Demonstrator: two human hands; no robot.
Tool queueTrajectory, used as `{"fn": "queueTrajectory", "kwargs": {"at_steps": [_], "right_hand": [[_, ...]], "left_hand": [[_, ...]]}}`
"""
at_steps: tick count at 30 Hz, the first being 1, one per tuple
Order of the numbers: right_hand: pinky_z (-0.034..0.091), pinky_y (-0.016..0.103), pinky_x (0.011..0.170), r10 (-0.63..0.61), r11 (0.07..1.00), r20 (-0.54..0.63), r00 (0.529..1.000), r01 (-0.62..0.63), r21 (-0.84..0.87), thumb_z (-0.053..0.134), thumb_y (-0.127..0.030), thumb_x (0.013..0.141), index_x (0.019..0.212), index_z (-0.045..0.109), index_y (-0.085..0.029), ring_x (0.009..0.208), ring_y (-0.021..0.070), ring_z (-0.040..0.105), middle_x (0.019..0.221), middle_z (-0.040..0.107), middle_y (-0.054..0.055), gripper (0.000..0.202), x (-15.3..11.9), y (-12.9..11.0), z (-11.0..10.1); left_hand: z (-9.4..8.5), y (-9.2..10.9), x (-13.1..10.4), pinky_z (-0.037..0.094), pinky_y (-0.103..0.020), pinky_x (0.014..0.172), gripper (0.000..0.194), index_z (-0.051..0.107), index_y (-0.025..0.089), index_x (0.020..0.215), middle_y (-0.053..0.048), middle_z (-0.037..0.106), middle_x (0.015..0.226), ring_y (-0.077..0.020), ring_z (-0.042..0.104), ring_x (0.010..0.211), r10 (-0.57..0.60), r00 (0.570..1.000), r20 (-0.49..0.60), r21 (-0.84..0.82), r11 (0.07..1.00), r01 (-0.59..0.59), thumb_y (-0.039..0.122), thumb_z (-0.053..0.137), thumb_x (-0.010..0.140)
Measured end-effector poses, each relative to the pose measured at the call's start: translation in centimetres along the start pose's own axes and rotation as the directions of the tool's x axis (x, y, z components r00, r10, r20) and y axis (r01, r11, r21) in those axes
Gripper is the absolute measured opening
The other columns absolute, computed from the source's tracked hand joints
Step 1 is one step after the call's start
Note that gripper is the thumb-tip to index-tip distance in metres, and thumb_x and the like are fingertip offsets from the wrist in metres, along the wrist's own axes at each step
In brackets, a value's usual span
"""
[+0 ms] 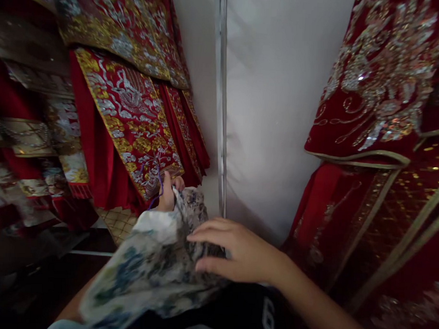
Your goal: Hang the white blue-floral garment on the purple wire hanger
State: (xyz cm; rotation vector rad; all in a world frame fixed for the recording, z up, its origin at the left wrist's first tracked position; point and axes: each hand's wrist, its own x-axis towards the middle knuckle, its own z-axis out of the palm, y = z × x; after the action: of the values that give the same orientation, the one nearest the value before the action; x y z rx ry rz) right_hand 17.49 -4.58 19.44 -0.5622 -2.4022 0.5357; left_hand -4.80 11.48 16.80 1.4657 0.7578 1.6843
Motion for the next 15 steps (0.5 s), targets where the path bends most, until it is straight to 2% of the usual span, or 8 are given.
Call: {"fn": "queueTrajectory", "kwargs": {"at_steps": [2,5,7,8,10,11,13,15], "right_hand": [[0.039,0.038,0.107,0.086,0.996,-0.168,0.982,-0.087,0.005,0.055,-0.038,0.094,0.128,0.059,-0.026,0.121,0.0196,0.054,0.129,0.060,0.008,0.037,0.0,2.4,-0.3],[0.034,0.040,0.110,0.188,0.979,-0.429,0.884,-0.203,0.012,0.053,-0.038,0.093,0.131,0.054,-0.025,0.126,0.0215,0.049,0.135,0.056,0.009,0.040,0.3,6.9,-0.1],[0.042,0.036,0.100,0.248,0.966,-0.478,0.843,-0.250,0.060,0.050,-0.041,0.094,0.121,0.059,-0.022,0.114,0.0213,0.056,0.120,0.063,0.008,0.035,0.2,9.2,0.5],[0.046,0.032,0.090,0.277,0.960,-0.484,0.830,-0.262,0.101,0.048,-0.043,0.094,0.109,0.063,-0.020,0.101,0.0199,0.060,0.105,0.066,0.007,0.031,0.1,10.0,0.8],[0.046,0.026,0.067,0.334,0.942,-0.504,0.796,-0.272,0.196,0.044,-0.048,0.094,0.084,0.062,-0.019,0.073,0.0158,0.057,0.074,0.060,0.001,0.036,-0.6,10.8,1.4],[0.042,0.024,0.060,0.359,0.933,-0.521,0.774,-0.273,0.236,0.044,-0.050,0.093,0.075,0.059,-0.019,0.064,0.0143,0.052,0.066,0.054,0.000,0.039,-1.1,10.9,1.5],[0.038,0.023,0.055,0.402,0.913,-0.547,0.734,-0.277,0.300,0.049,-0.053,0.090,0.069,0.057,-0.019,0.059,0.0126,0.046,0.061,0.048,-0.002,0.042,-2.3,10.8,1.5],[0.037,0.022,0.055,0.458,0.884,-0.541,0.705,-0.294,0.364,0.054,-0.054,0.087,0.068,0.059,-0.018,0.059,0.0121,0.045,0.061,0.048,-0.002,0.041,-3.7,10.5,1.2]], "left_hand": [[1.1,1.4,-0.7,0.037,-0.027,0.055,0.073,0.036,0.018,0.040,-0.002,0.037,0.053,-0.0114,0.041,0.053,0.008,0.987,0.159,-0.184,0.983,0.022,0.071,0.024,0.090],[3.0,3.9,-2.2,0.040,-0.027,0.058,0.071,0.046,0.017,0.043,-0.003,0.041,0.058,-0.0117,0.045,0.056,-0.015,0.933,0.359,-0.329,0.933,0.142,0.066,0.029,0.092],[4.0,5.4,-3.5,0.042,-0.027,0.063,0.068,0.054,0.016,0.050,-0.004,0.046,0.064,-0.0126,0.049,0.061,-0.017,0.898,0.440,-0.328,0.928,0.178,0.063,0.032,0.093],[4.4,6.0,-4.2,0.044,-0.028,0.067,0.066,0.058,0.016,0.054,-0.005,0.050,0.068,-0.0137,0.052,0.065,-0.019,0.880,0.474,-0.311,0.932,0.188,0.062,0.032,0.094],[4.7,7.1,-5.4,0.045,-0.029,0.072,0.064,0.062,0.015,0.061,-0.006,0.056,0.077,-0.0157,0.056,0.073,-0.024,0.861,0.508,-0.274,0.943,0.188,0.062,0.033,0.094],[4.8,7.5,-5.8,0.046,-0.029,0.074,0.063,0.063,0.015,0.063,-0.006,0.057,0.080,-0.0165,0.057,0.076,-0.025,0.865,0.501,-0.262,0.948,0.179,0.062,0.034,0.093],[4.7,8.2,-6.2,0.046,-0.029,0.074,0.062,0.060,0.016,0.062,-0.006,0.058,0.081,-0.0167,0.057,0.078,-0.024,0.889,0.457,-0.248,0.956,0.154,0.065,0.036,0.091],[4.5,8.6,-6.1,0.047,-0.029,0.073,0.062,0.055,0.017,0.060,-0.005,0.057,0.079,-0.0163,0.057,0.077,-0.046,0.915,0.400,-0.231,0.961,0.149,0.068,0.036,0.090]]}}
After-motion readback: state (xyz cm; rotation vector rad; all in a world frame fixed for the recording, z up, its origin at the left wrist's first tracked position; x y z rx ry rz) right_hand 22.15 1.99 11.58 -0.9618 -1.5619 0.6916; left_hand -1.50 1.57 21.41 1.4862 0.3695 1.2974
